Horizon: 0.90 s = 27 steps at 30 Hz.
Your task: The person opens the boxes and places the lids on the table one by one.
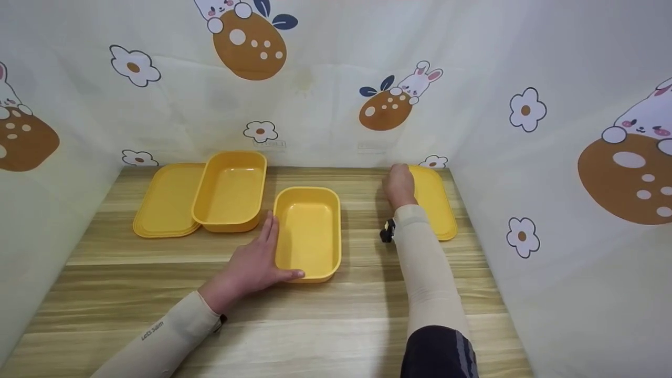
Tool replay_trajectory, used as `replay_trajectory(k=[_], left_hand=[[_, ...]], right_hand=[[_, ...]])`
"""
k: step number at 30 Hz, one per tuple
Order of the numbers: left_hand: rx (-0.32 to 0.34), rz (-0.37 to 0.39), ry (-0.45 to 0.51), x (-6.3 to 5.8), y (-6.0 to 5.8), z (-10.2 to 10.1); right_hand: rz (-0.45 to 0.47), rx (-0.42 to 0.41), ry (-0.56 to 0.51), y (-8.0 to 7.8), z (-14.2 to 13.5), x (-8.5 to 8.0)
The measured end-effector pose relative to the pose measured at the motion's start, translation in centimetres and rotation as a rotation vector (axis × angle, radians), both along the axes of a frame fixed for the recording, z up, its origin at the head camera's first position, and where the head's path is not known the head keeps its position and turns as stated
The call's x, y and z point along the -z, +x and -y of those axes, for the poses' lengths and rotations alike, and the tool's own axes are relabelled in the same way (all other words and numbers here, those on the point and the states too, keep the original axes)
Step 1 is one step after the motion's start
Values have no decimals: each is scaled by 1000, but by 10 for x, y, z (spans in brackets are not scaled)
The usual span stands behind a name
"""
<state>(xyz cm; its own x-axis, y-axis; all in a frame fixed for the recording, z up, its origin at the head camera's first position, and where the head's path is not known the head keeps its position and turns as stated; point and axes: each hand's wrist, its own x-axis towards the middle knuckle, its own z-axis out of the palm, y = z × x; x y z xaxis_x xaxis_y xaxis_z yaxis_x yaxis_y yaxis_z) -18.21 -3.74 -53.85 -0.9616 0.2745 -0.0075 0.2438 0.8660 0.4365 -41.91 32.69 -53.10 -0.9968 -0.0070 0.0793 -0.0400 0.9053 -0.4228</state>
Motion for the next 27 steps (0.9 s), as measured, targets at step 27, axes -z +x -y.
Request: replay_trajectory(k=[27], left_hand=[[-3, 21, 0, -1, 0, 1]], right_hand=[[-56, -10, 22, -1, 9, 20]])
